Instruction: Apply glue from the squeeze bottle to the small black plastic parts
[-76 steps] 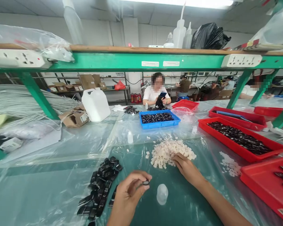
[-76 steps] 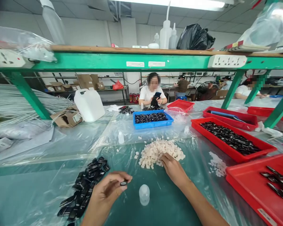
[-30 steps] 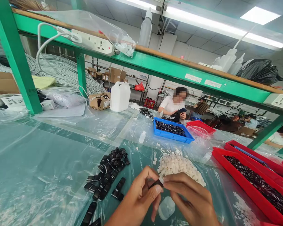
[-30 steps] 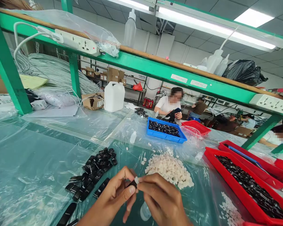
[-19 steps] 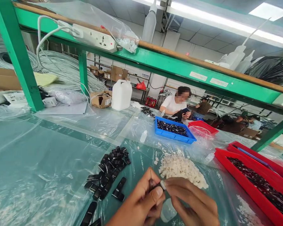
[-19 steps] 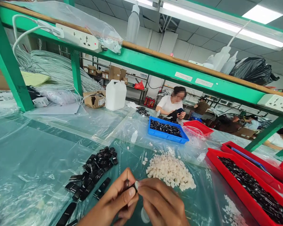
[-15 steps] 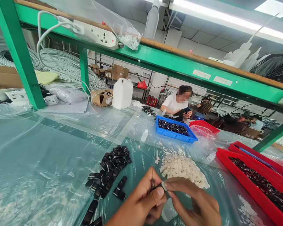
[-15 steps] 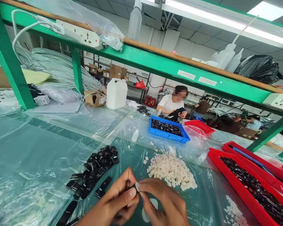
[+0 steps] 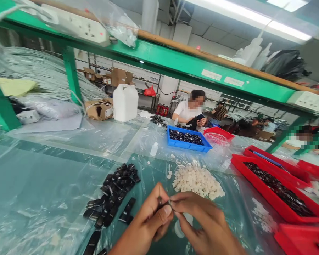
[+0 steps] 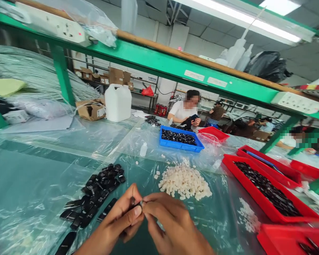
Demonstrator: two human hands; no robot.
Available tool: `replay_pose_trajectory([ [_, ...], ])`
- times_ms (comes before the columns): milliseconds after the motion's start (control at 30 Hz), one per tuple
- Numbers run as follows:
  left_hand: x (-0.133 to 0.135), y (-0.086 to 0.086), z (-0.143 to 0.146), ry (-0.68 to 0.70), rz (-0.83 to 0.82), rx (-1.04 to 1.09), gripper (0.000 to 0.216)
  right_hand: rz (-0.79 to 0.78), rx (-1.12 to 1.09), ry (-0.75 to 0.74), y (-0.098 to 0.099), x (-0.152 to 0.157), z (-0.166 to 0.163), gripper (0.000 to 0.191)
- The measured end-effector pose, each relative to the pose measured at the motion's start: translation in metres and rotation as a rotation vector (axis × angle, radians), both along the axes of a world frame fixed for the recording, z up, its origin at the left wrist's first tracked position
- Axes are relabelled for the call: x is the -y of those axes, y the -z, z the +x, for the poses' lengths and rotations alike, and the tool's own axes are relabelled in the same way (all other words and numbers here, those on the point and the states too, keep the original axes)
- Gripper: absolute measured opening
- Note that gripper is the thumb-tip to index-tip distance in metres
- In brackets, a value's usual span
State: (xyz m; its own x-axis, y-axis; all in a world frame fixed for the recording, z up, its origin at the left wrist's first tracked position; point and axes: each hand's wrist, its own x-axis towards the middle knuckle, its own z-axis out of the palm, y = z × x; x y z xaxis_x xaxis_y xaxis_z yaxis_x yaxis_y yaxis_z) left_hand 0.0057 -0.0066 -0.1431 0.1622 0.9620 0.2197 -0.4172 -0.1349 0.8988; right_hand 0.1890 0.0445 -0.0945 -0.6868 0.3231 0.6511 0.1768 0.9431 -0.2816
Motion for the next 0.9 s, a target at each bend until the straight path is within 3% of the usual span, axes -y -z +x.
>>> replay_pose_trajectory([
  [100,-0.006,0.004,-0.006,-0.062,-0.040,-0.095,0.041,-0.102,0.049,-0.003,-0.010,-0.014,0.002,0.032],
  [167,-0.013,0.007,-0.011,-0.138,-0.063,-0.177,0.042,-0.149,0.027,0.082,-0.015,-0.040,0.013,0.026],
  [233,-0.019,0.009,-0.015,-0.210,-0.087,-0.253,0.043,-0.184,-0.045,0.269,-0.016,-0.076,0.037,0.019],
  [367,-0.022,0.010,-0.014,-0.315,-0.145,-0.339,0.040,-0.297,-0.047,0.761,0.000,-0.137,0.120,0.030],
  [467,-0.021,0.014,-0.013,-0.363,-0.166,-0.384,0.042,-0.429,0.103,1.088,0.022,-0.151,0.185,0.028],
  [567,-0.024,0.023,-0.019,-0.364,-0.181,-0.429,0.054,-0.572,0.289,1.297,0.042,-0.150,0.230,0.030],
  [733,-0.032,0.036,-0.031,-0.246,-0.241,-0.495,0.059,-0.703,0.503,1.420,0.063,-0.154,0.259,0.032],
  [900,-0.025,0.021,-0.019,-0.304,-0.245,-0.483,0.059,-0.755,0.574,1.387,0.070,-0.158,0.259,0.032],
])
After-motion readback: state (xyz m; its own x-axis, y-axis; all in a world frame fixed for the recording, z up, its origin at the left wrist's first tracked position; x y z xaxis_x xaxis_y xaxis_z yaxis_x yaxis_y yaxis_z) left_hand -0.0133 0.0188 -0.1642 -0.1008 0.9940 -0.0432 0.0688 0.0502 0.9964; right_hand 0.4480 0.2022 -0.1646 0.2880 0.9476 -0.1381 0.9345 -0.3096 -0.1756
